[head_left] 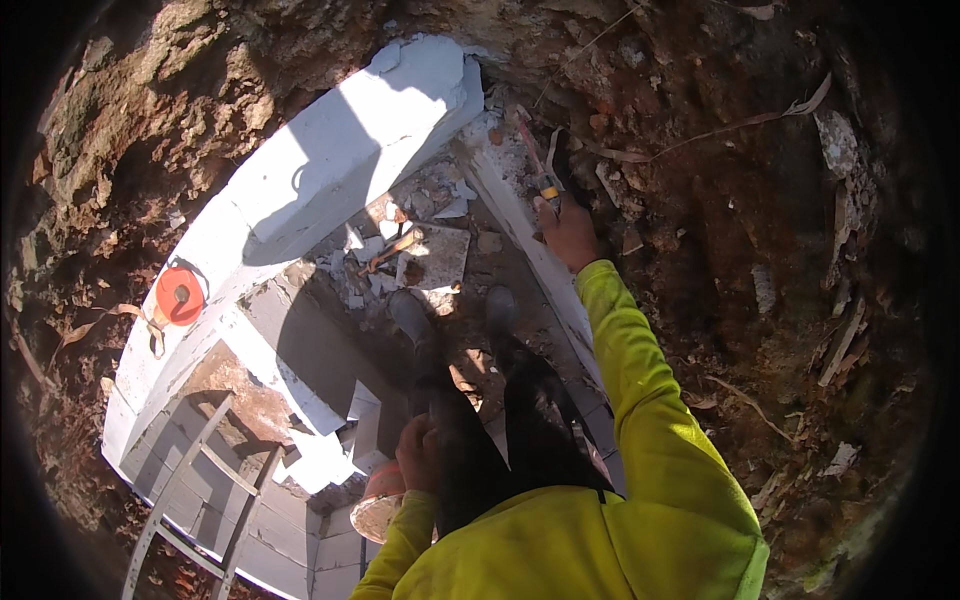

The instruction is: The person is laying white rectangular stones into a dug-out ground area. They use a hammer to break larger stones into smaller pieces and a trowel to apply a grey mixture from a bucket onto the ground. The person places the stones into the prepared area, adjusting them by hand to fit the space.

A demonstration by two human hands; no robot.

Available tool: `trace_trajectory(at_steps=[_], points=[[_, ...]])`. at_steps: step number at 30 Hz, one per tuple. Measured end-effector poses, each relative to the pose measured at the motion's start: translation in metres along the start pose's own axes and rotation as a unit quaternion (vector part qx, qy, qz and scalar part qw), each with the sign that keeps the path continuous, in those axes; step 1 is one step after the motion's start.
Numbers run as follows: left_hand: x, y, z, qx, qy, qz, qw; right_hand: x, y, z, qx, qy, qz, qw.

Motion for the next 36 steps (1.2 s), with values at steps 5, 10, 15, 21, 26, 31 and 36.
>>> trace_trajectory(at_steps=[5, 10, 15, 21, 26, 31, 36], points=[[-0.009, -0.017, -0.005, 0.046, 0.028, 0.052, 0.997, -0.048, 0.084, -0.076, -0.365, -0.043, 0.144, 0.919], [0.0, 0.002, 0.004, 0.052, -0.001, 0.02, 0.998, -0.01, -0.022, 0.023, 0.033, -0.026, -0.076, 0.996], [-0.003, -0.012, 0.002, 0.067, 0.008, 0.06, 0.996, -0.034, 0.048, -0.041, -0.199, -0.04, 0.093, 0.975], [0.0, -0.023, -0.002, 0.045, 0.006, 0.009, 0.999, -0.005, -0.024, 0.024, 0.065, -0.013, -0.009, 0.998], [-0.003, -0.005, -0.009, 0.065, 0.002, 0.065, 0.996, -0.025, 0.033, -0.043, -0.08, 0.013, 0.067, 0.995], [-0.004, -0.022, -0.006, 0.079, 0.017, 0.055, 0.995, -0.021, 0.019, -0.014, -0.178, -0.027, 0.114, 0.977], [0.004, 0.009, -0.024, 0.037, 0.011, 0.029, 0.999, 0.015, -0.06, -0.01, 0.042, -0.057, -0.055, 0.996]])
Point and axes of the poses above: each hand's wrist, its own z-axis towards the middle knuckle, its own x-axis out of the palm, y = z × x, the point moved 1 cm from there along z, towards the middle knuckle, and after that the axes turned 9 degrees about x, right-handed, at the moved point
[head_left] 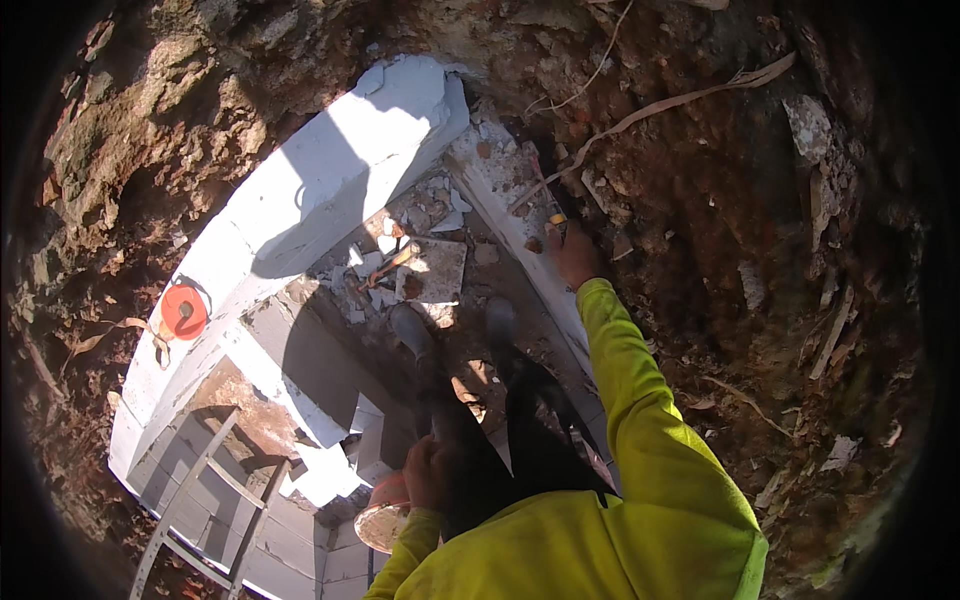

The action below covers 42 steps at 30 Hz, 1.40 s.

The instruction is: The person is laying white rectangular stones into a dug-out ground area. They use a hammer to break larger stones into smaller pieces and a trowel to apply a grey mixture from a bucket onto the ground. The person places the stones into the prepared area, adjusting them by hand to fit the space.

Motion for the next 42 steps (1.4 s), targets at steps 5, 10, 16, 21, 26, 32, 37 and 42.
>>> trace_trajectory(at_steps=[5, 10, 16, 21, 26, 32, 37, 42], points=[[-0.007, -0.007, 0.002, 0.029, 0.035, 0.079, 0.996, -0.032, 0.044, -0.042, -0.108, 0.001, 0.076, 0.991], [-0.007, -0.041, 0.02, 0.005, 0.023, 0.038, 0.999, -0.014, 0.043, 0.018, -0.062, 0.015, -0.043, 0.997], [-0.012, -0.001, 0.0, 0.003, 0.03, 0.084, 0.996, -0.026, 0.04, -0.022, -0.224, -0.088, 0.098, 0.966], [-0.021, -0.003, 0.01, 0.033, 0.005, 0.082, 0.996, -0.009, 0.051, 0.039, -0.07, 0.02, 0.032, 0.997], [-0.013, 0.018, -0.017, 0.038, 0.007, 0.105, 0.994, -0.021, 0.077, -0.011, -0.224, -0.046, 0.253, 0.94], [-0.022, 0.001, -0.008, 0.018, -0.019, 0.081, 0.996, -0.001, 0.057, 0.038, -0.073, -0.006, 0.062, 0.995], [-0.018, 0.011, -0.013, 0.015, 0.007, 0.078, 0.997, -0.01, 0.06, 0.012, -0.089, -0.021, 0.075, 0.993], [-0.021, 0.006, -0.019, -0.015, -0.013, 0.035, 0.999, 0.006, 0.019, -0.012, -0.097, -0.081, 0.038, 0.991]])
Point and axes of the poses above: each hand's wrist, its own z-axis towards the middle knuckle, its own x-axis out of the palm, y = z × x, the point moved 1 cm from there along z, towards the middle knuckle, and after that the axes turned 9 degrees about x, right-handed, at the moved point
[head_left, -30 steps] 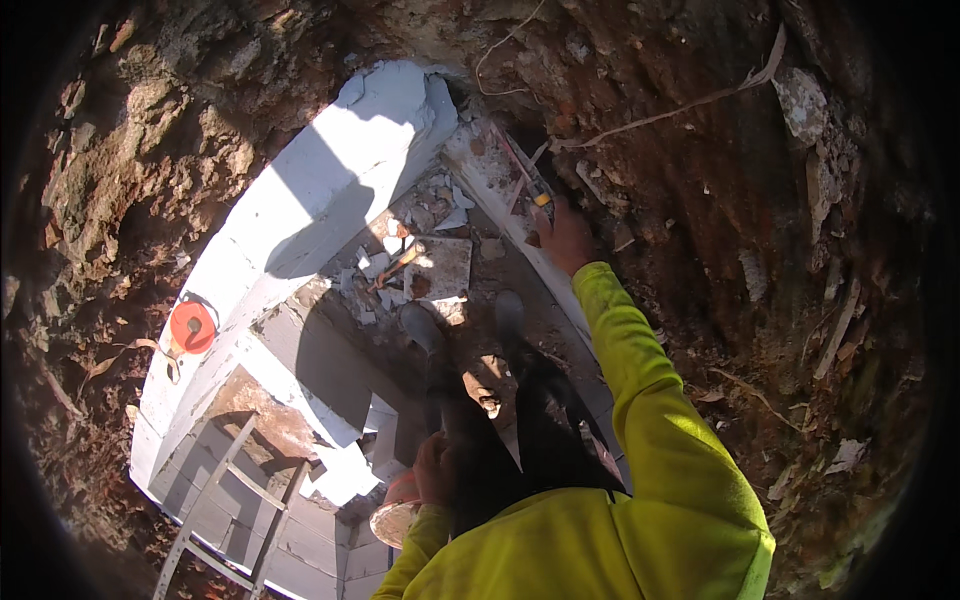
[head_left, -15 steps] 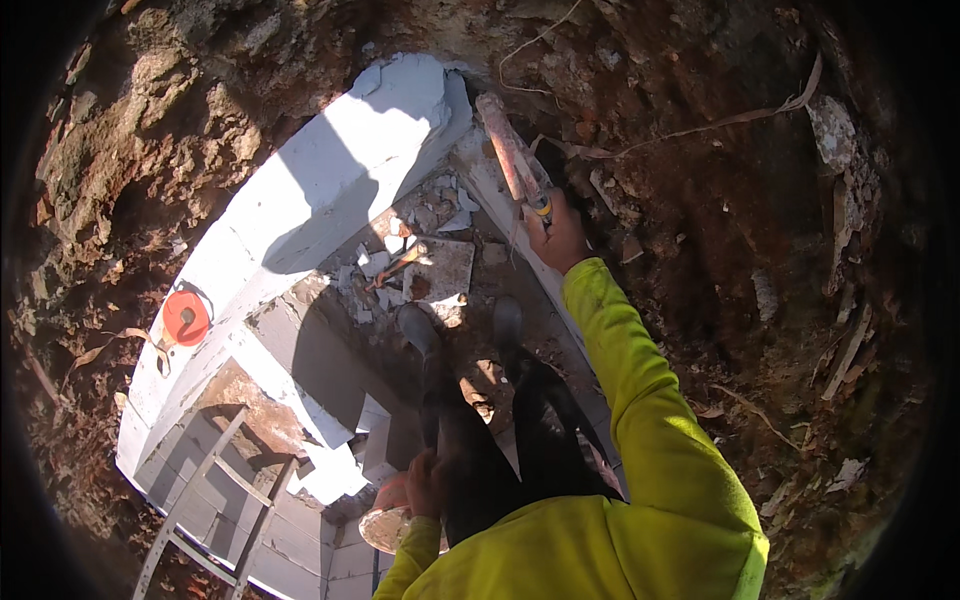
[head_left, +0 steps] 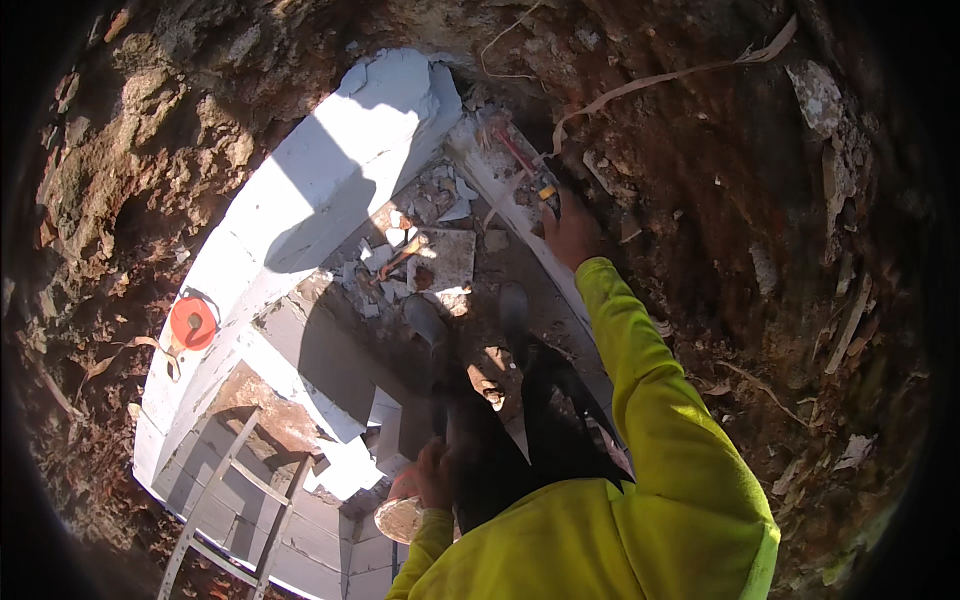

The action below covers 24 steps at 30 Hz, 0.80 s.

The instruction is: The person is laying white rectangular stones into a dug-out ground area. They use a hammer to break larger stones into smaller pieces and a trowel to apply a grey mixture from a bucket onto the ground. The person places the stones into the prepared area, adjusting them by hand to fit the space.

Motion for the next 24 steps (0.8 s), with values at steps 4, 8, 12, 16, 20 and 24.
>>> trace_trajectory(at_steps=[4, 8, 12, 16, 20, 24], points=[[-0.012, -0.005, 0.013, 0.037, 0.029, 0.061, 0.997, -0.007, -0.008, -0.05, 0.052, -0.006, -0.06, 0.997], [-0.018, -0.021, 0.022, 0.063, 0.034, 0.054, 0.996, 0.024, -0.015, -0.045, 0.105, 0.038, 0.006, 0.994], [-0.013, -0.038, 0.037, 0.096, 0.049, 0.035, 0.994, 0.029, 0.031, -0.006, -0.056, 0.059, 0.039, 0.996], [-0.019, -0.067, 0.035, 0.097, 0.041, 0.039, 0.994, -0.013, -0.003, -0.057, 0.09, 0.119, 0.01, 0.989], [-0.037, -0.06, 0.038, 0.112, 0.064, 0.071, 0.989, -0.065, -0.102, -0.153, 0.303, 0.192, 0.037, 0.933], [-0.042, -0.072, 0.054, 0.15, 0.082, 0.059, 0.983, -0.14, -0.055, -0.177, 0.264, 0.235, 0.04, 0.935]])
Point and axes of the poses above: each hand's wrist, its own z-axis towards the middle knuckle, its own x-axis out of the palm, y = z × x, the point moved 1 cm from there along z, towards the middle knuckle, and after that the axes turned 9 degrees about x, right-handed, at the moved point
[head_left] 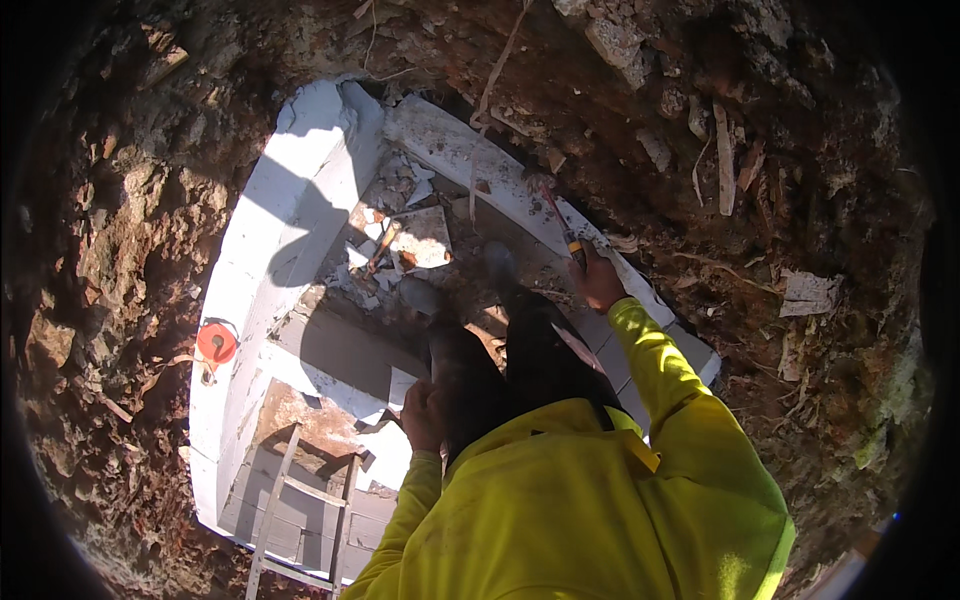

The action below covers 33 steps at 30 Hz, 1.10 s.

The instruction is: The person is laying white rectangular stones into a dug-out ground area. They use a hammer to break larger stones into smaller pieces and a trowel to apply a grey mixture from a bucket onto the ground. The person places the stones into the prepared area, adjusting them by hand to fit the space.

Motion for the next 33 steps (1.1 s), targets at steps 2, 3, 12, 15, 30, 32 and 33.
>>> trace_trajectory(at_steps=[2, 3, 12, 15, 30, 32, 33], points=[[-0.002, 0.006, 0.009, -0.024, -0.003, -0.035, 0.999, -0.007, 0.055, -0.021, -0.197, -0.075, 0.029, 0.977], [-0.002, 0.021, 0.01, 0.017, -0.004, -0.003, 1.0, -0.015, 0.09, -0.026, -0.275, -0.106, 0.012, 0.955], [0.0, 0.007, -0.04, -0.062, -0.103, 0.005, 0.993, 0.004, 0.076, 0.097, -0.216, -0.131, -0.05, 0.966], [0.018, 0.018, -0.068, -0.124, -0.138, -0.077, 0.98, -0.017, 0.131, 0.023, -0.284, -0.052, -0.073, 0.955], [0.015, 0.0, -0.092, -0.127, -0.126, -0.032, 0.983, -0.003, 0.145, -0.041, -0.35, -0.019, -0.014, 0.936], [0.03, 0.013, -0.091, -0.134, -0.134, -0.11, 0.976, -0.015, 0.149, -0.036, -0.418, -0.068, 0.014, 0.906], [0.033, 0.019, -0.091, -0.137, -0.142, -0.144, 0.97, -0.02, 0.136, -0.024, -0.401, -0.089, 0.009, 0.912]])
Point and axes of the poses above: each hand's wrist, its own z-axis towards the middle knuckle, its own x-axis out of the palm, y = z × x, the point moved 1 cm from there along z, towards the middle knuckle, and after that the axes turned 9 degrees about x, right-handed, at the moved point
